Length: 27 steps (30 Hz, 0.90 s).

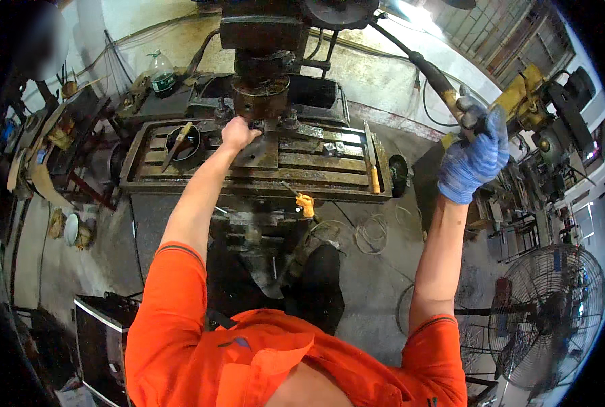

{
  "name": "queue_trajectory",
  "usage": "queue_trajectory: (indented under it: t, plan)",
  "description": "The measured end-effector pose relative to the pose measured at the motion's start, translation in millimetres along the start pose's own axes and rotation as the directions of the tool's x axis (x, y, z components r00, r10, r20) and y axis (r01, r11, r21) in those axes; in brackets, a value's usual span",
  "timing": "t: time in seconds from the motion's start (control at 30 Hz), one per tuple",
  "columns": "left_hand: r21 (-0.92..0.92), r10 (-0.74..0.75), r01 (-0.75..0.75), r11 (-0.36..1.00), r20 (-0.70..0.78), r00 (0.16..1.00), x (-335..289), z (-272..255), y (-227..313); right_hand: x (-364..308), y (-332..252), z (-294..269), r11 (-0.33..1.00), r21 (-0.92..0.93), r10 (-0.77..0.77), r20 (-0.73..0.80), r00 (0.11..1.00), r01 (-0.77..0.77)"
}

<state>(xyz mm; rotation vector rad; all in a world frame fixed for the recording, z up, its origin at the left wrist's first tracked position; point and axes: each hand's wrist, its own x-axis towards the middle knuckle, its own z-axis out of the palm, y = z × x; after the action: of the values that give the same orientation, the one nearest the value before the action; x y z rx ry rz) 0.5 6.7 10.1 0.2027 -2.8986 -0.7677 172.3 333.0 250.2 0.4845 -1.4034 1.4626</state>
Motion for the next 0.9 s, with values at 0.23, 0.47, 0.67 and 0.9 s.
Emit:
queue_trajectory:
  t: [0.23,0.47,0.67,0.9]
  plan:
    - [0.097,0.04,-0.028,0.995,-0.134,0.99,-12,-3,8,-2,0,-3,0.994,-0.081,-0.063,0.046,0.997,0.067]
    - [0.17,0.127,-0.108,0.979,-0.102,0.987,-10,-12,-20,-19,12,-7,0.998,0.022,-0.059,0.052,0.997,0.058]
    - [0.034,0.163,-0.161,0.986,-0.326,0.931,-101,-106,-79,-21,10,-4,0.995,-0.076,-0.062,-0.041,0.997,0.058]
    - [0.437,0.255,-0.188,0.88,-0.098,0.962,-120,-121,-148,-11,5,-3,0.997,0.011,-0.074,0.059,0.996,0.073]
